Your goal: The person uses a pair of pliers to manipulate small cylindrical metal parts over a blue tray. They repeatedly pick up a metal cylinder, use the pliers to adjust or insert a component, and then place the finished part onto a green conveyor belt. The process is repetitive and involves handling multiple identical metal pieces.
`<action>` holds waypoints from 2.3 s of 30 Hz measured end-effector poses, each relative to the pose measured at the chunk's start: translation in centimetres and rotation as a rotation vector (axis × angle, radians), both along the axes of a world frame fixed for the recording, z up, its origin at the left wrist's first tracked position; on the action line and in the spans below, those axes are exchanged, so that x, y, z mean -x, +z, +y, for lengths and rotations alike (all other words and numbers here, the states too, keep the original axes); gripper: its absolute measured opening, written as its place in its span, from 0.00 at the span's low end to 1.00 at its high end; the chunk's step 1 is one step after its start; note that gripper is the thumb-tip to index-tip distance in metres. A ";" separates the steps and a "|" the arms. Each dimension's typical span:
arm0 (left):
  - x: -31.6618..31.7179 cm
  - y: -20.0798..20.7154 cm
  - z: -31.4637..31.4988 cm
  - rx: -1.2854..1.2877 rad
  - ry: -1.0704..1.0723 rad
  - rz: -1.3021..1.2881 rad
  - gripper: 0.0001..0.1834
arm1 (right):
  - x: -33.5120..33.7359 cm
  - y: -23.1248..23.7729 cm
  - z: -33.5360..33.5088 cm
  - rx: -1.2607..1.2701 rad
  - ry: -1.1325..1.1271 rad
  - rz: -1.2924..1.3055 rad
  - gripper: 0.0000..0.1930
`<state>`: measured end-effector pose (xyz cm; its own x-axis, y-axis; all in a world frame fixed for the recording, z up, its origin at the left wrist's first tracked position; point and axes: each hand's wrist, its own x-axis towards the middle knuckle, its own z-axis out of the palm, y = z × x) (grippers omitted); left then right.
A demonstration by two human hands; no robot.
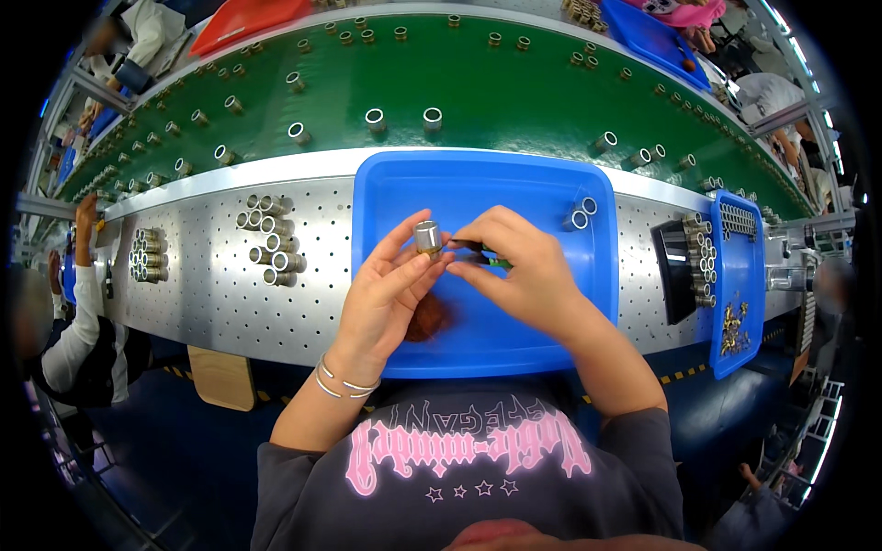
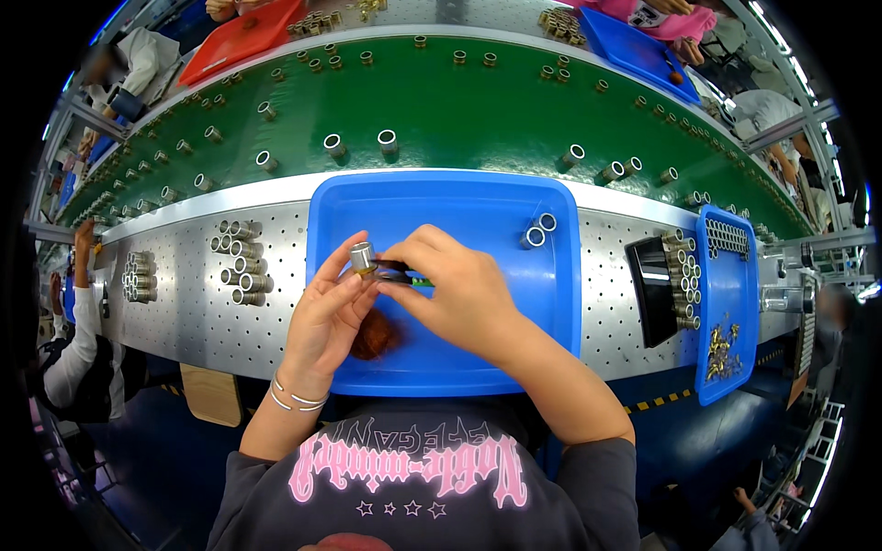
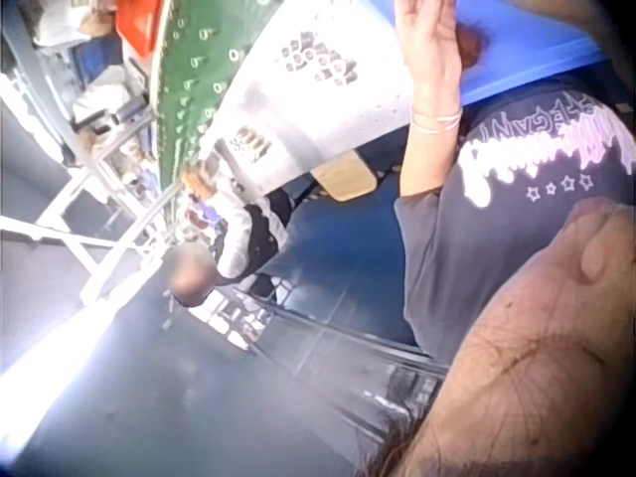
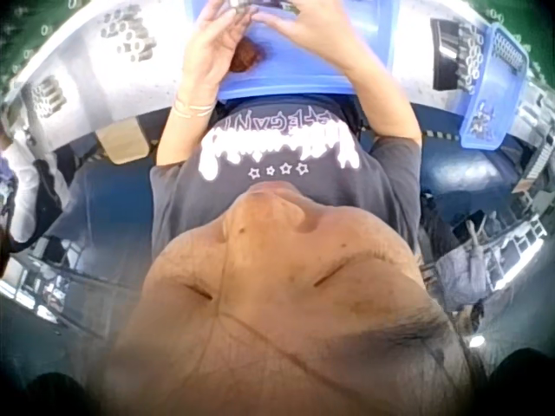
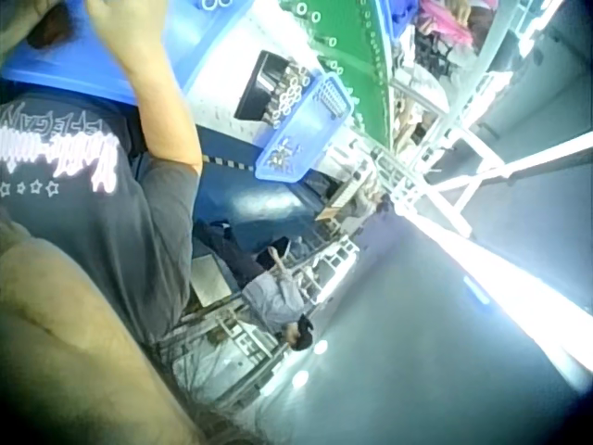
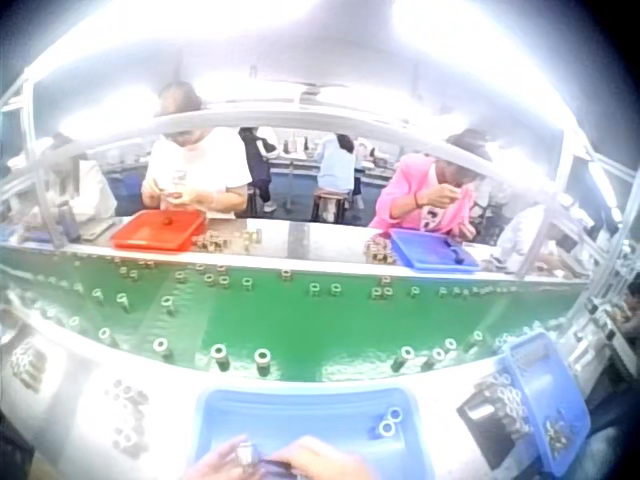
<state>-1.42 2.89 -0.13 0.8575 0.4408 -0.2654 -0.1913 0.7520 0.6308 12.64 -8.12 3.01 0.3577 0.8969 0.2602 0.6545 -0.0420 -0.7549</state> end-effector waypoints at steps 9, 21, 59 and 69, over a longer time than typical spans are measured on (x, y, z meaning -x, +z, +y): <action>0.0 -0.3 -0.6 0.000 -0.009 0.012 0.25 | 0.7 -0.2 0.0 -0.020 0.044 0.065 0.10; -0.1 -0.2 -0.5 0.057 -0.014 0.067 0.24 | 0.2 -0.3 0.1 -0.116 -0.005 0.225 0.07; -0.1 0.5 -1.3 -0.250 0.039 0.092 0.27 | 0.5 -1.1 0.1 -0.208 0.011 0.032 0.10; 0.0 0.2 -1.2 -0.343 -0.011 0.130 0.23 | 0.5 -0.9 0.0 -0.200 0.019 -0.022 0.13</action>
<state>-1.44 1.65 0.04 0.8315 0.5139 -0.2111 -0.0857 0.4939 0.8653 12.12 -8.17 2.12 0.3338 0.8328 0.4417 0.6701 0.1199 -0.7325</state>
